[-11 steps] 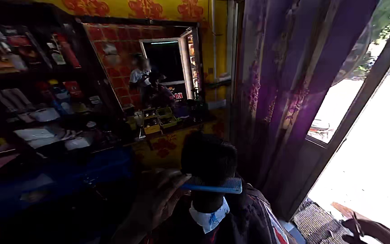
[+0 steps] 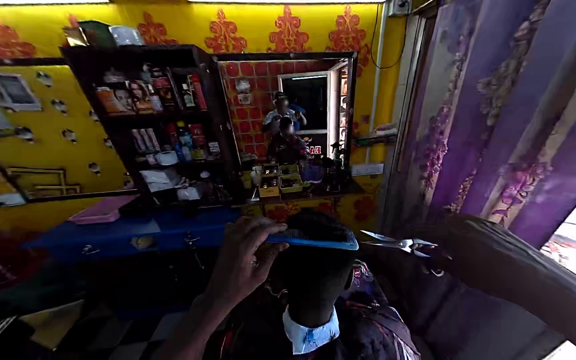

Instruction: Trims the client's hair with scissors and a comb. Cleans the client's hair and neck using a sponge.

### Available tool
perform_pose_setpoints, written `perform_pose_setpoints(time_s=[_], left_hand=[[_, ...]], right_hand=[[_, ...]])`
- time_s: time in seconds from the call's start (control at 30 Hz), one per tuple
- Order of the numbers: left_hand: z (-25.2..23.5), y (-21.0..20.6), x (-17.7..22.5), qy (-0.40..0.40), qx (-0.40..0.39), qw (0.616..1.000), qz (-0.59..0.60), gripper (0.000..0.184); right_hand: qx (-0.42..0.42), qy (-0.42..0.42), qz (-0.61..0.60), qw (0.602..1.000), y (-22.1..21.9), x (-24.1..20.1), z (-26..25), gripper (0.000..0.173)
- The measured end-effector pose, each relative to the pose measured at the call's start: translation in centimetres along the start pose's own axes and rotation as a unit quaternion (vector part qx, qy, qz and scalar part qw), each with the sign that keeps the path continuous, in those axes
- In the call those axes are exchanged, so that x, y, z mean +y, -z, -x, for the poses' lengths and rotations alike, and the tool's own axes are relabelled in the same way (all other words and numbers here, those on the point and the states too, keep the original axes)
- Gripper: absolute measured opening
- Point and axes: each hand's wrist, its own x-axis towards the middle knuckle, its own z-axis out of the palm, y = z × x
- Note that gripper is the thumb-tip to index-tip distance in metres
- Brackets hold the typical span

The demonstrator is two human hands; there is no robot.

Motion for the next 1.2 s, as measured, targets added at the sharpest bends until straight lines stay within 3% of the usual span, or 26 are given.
perform_pose_setpoints(time_s=[0.13, 0.27, 0.33, 0.53, 0.63, 0.77, 0.9, 1.07, 1.13, 1.2], left_hand=[[-0.4, 0.2, 0.5, 0.015, 0.006, 0.999, -0.029, 0.036], [-0.9, 0.4, 0.3, -0.007, 0.028, 0.999, -0.026, 0.033], [-0.9, 0.4, 0.2, -0.016, 0.03, 0.999, -0.018, 0.033], [-1.2, 0.8, 0.1, -0.02, 0.016, 1.0, -0.011, 0.036], [-1.2, 0.9, -0.3, -0.003, -0.001, 1.0, -0.002, 0.044], [-1.6, 1.2, -0.6, -0.012, -0.017, 1.0, 0.01, 0.054], [-1.7, 1.1, -0.7, -0.027, 0.007, 1.0, -0.003, 0.034], [-3.5, 0.7, 1.5, 0.051, -0.011, 0.999, 0.0, 0.025], [-3.7, 1.4, 2.3, 0.032, -0.066, 0.997, 0.029, 0.025], [-2.8, 2.7, 3.4, -0.03, -0.1, 0.994, -0.022, 0.027]], right_hand=[[-0.161, 0.0, 0.048, 0.986, 1.8, -1.4, -4.8, 0.027], [-0.249, 0.032, 0.064, 0.966, 2.1, -2.9, -7.4, 0.058], [-0.255, 0.043, 0.075, 0.963, 1.9, -3.8, -7.9, 0.06], [-0.093, 0.097, 0.136, 0.981, 0.2, -5.0, -7.3, 0.023], [-0.069, 0.095, 0.128, 0.985, -0.3, -3.9, -7.1, 0.024], [-0.127, 0.077, 0.115, 0.982, -0.1, -4.4, -7.3, 0.036], [-0.003, 0.114, 0.086, 0.99, -1.0, -3.5, -6.8, 0.028], [0.2, -0.052, -0.051, 0.977, -2.2, -1.6, -4.6, 0.032], [0.263, -0.129, -0.078, 0.953, -3.7, -1.0, -2.2, 0.02], [0.245, -0.203, -0.118, 0.941, -5.9, 0.1, 1.4, 0.017]])
